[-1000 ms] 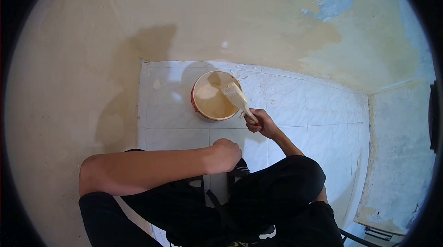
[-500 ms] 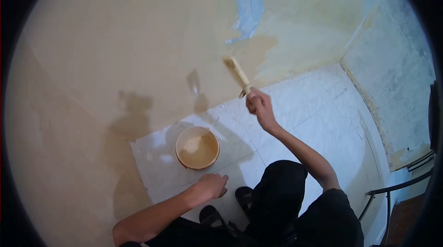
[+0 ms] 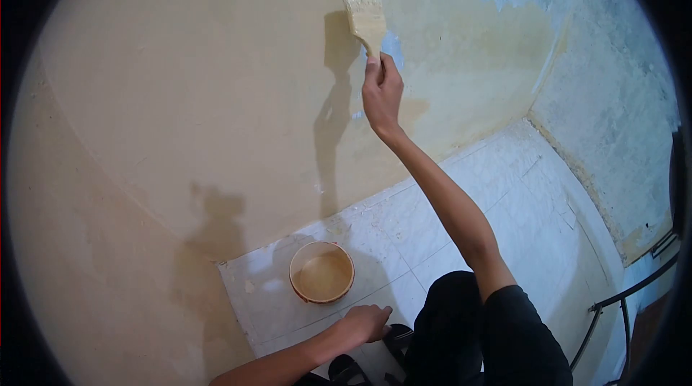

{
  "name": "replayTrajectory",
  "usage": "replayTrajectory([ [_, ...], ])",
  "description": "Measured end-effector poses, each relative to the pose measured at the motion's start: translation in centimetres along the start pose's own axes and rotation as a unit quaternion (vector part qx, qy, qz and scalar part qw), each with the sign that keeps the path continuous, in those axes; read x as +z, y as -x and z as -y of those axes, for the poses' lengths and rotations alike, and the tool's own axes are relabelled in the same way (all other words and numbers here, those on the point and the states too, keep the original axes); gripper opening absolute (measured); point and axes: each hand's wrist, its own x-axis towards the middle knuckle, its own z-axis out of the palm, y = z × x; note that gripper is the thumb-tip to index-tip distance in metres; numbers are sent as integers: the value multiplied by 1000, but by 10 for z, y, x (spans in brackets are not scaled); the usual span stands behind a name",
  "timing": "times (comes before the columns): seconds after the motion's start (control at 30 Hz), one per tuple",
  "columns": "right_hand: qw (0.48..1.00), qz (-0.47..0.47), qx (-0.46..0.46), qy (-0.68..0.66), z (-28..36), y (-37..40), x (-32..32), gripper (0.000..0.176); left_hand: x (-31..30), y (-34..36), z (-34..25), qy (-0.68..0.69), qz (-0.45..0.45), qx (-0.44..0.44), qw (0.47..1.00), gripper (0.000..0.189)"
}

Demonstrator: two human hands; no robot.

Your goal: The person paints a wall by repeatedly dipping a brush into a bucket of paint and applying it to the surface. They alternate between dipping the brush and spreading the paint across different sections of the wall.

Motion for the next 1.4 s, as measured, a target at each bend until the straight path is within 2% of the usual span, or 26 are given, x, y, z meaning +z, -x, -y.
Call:
replayTrajectory([
  [0.1,999,-19,-28,1,2,-7,12,24,-2,-1,4,-2,-20,9,1000,41],
  [0.17,999,-22,-40,13,7,-13,11,24,-7,0,5,-2,-4,-17,1000,41],
  [0.3,997,-14,-63,50,14,-29,9,23,0,0,17,-7,-2,6,1000,41],
  [0.37,995,-7,-69,72,17,-34,7,23,0,1,18,-21,31,-10,999,41],
  [0.67,990,12,-55,131,-3,-20,3,22,2,7,15,-8,38,7,999,41],
  [0.83,979,76,-25,187,-43,48,-34,22,-1,5,14,-16,34,-9,999,42],
  [0.9,973,119,76,181,-37,65,-48,23,0,5,14,-18,28,-9,999,42],
  [0.93,974,119,77,179,-36,64,-49,23,1,5,13,-16,26,-1,1000,42],
  [1.0,986,80,19,147,-29,54,-53,23,3,3,13,-13,28,7,999,41],
  [1.03,985,79,22,149,-23,44,-51,23,6,1,16,-9,36,6,999,41],
  [1.1,990,29,-66,120,-10,12,-37,23,7,0,19,-2,46,3,999,41],
  [1.17,991,36,-54,114,8,-14,-28,23,6,1,21,-25,47,-28,998,41],
  [1.27,992,45,-50,106,17,-34,-13,24,6,-3,23,-31,37,-30,998,41],
  [1.4,981,90,-41,167,-8,-17,-12,26,-1,2,13,-12,25,-14,1000,41],
])
